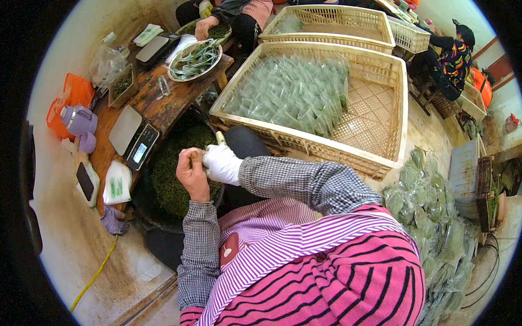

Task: The person scoops dried green vegetables from a large bowl, weighs them on a digital scale, and places them into small plastic bags. The person then puts the filled bags into a basket.

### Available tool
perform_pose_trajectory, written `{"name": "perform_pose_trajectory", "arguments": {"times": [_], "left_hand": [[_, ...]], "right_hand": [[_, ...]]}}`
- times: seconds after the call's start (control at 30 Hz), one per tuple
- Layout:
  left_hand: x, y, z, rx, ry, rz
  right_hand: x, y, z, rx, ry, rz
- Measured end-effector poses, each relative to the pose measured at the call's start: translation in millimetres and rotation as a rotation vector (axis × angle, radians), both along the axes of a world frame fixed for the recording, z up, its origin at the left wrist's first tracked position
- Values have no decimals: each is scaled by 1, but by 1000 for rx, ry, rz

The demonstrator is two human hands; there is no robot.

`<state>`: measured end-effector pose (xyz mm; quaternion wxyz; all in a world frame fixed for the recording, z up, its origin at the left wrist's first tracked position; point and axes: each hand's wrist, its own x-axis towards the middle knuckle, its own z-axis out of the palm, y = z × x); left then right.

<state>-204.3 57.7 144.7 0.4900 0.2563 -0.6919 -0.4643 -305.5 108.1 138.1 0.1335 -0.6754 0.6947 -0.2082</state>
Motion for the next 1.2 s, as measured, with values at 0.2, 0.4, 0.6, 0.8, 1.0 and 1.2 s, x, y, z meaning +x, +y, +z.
{"name": "perform_pose_trajectory", "arguments": {"times": [0.2, 0.4, 0.6, 0.8, 1.0, 1.2], "left_hand": [[-34, -9, 15, 106, 184, -75], [-91, 9, 33, 375, 410, -356], [-142, 48, 53, 341, 168, -481], [-117, 37, 26, 350, -27, -413], [-40, 8, -16, 321, -115, -171], [78, -71, -19, 9, -212, 493]], "right_hand": [[-48, 55, 69, -345, 108, -57], [-82, 77, 89, -395, -456, -280], [-139, 119, 89, -407, -1010, -597], [-360, 201, 51, -688, -606, -1093], [-428, 165, -118, 18, 183, -888], [-396, 183, -32, -221, -540, -977]]}}
